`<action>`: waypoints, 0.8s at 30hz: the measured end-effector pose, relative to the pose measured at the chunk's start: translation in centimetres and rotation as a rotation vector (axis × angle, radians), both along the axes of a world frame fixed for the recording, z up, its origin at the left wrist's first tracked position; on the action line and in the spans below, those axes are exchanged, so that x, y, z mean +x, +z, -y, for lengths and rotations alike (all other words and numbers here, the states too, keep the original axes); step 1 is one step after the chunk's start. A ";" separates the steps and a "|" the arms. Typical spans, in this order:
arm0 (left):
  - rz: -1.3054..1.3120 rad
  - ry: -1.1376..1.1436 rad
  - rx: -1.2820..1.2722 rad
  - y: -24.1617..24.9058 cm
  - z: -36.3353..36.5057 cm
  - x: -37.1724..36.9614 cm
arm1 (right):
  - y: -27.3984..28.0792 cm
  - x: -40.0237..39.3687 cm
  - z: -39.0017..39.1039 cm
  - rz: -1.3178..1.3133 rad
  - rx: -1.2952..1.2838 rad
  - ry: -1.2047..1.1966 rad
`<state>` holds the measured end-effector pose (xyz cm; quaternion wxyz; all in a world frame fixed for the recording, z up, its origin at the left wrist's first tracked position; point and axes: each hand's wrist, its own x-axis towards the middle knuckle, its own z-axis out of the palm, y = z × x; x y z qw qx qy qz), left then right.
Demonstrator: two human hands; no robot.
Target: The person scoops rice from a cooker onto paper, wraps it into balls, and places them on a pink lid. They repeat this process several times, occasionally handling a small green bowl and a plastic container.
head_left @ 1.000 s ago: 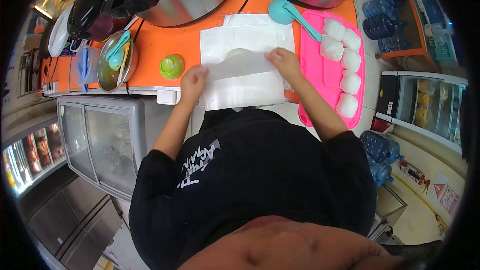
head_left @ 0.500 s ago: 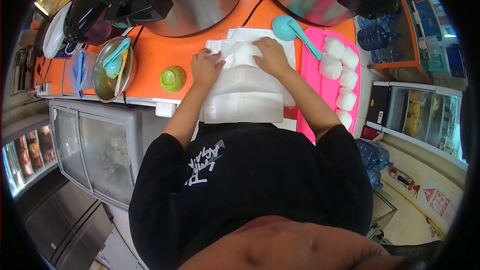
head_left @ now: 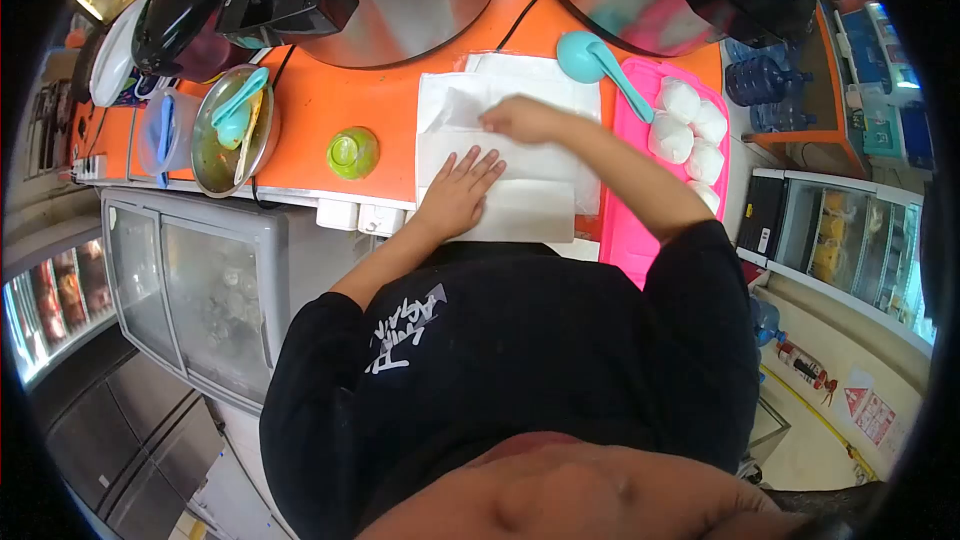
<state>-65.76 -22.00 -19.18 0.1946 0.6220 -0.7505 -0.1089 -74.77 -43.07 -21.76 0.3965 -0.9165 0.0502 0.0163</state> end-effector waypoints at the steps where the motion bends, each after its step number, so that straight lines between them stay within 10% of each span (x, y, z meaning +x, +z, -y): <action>1: 0.032 -0.005 0.055 -0.6 0.1 0.3 | 4.6 -0.4 -3.7 -0.285 -0.079 -0.083; 4: 0.182 -0.001 0.124 -0.7 -0.1 2.6 | 0.8 -3.6 -10.2 0.044 -0.180 -0.323; 8: -0.281 0.599 0.144 -1.3 -1.1 7.6 | 0.0 -4.3 -10.9 0.173 -0.334 -0.329; 17: -0.187 0.040 0.321 2.1 7.1 9.4 | -0.3 -4.3 -10.3 0.124 -0.344 -0.323; 20: -0.538 0.251 0.385 1.2 6.0 11.7 | -0.4 -4.5 -10.6 0.152 -0.334 -0.331; 24: -0.221 0.242 0.113 2.6 4.4 13.0 | 0.2 -4.2 -10.6 0.161 -0.276 -0.364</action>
